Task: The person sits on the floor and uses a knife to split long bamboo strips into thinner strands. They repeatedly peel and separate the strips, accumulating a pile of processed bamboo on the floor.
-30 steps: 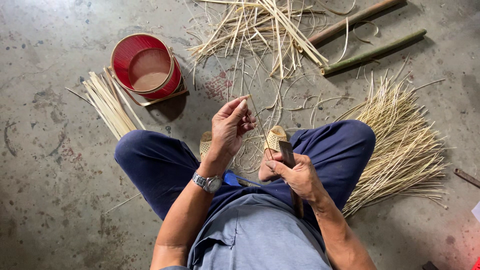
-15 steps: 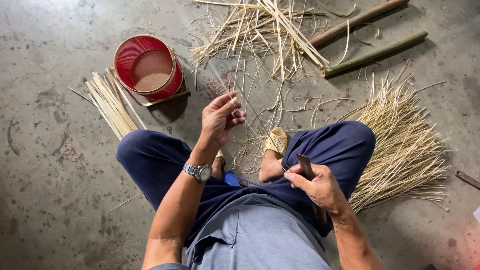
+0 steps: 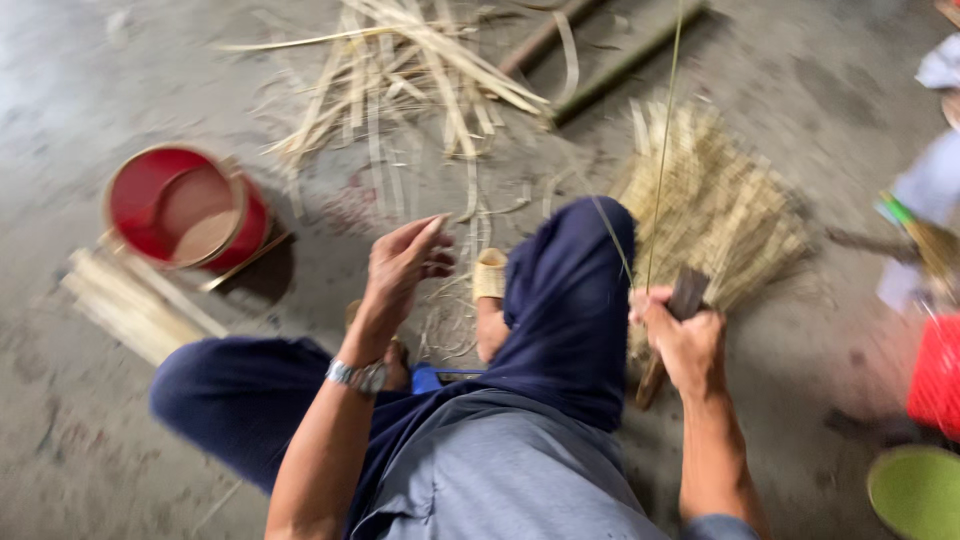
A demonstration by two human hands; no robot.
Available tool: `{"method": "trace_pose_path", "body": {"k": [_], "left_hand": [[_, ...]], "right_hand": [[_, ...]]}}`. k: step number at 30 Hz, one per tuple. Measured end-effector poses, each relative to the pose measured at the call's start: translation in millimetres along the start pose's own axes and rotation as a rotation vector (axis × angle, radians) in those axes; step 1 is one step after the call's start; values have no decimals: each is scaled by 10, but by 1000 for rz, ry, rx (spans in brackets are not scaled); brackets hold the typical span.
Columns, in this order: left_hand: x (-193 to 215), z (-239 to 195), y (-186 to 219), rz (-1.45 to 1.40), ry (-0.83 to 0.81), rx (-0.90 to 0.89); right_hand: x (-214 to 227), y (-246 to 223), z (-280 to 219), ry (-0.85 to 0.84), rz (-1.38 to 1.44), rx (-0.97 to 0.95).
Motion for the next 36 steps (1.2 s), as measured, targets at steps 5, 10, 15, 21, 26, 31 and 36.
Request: {"method": "trace_pose_path", "body": {"k": [5, 10, 15, 21, 26, 31, 36], "left_hand": [[190, -28, -420, 81, 62, 99], [452, -116, -803, 82, 127, 135], [580, -229, -925, 80, 139, 90], [194, -299, -649, 199, 50, -59], [-542, -478, -282, 179, -205, -227], [-739, -716, -55, -7, -272, -282], [-561, -791, -79, -295, -152, -228]], "right_hand": [[533, 676, 393, 164, 6, 49], [822, 1711, 724, 240, 34, 327], [860, 2284, 522, 409, -608, -85], [665, 1277, 352, 336, -477, 160], [11, 50, 4, -133, -194, 422], [-601, -509, -216, -612, -259, 558], [-786, -522, -297, -717, -68, 404]]}}
Point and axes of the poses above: each hand's wrist, its own z-axis towards the middle knuckle, its own x-axis out of the back of the hand, y = z × x, the point moved 2 cm from there along z, towards the middle knuckle, and after that the axes turned 5 degrees about x, right-handed, at the moved point
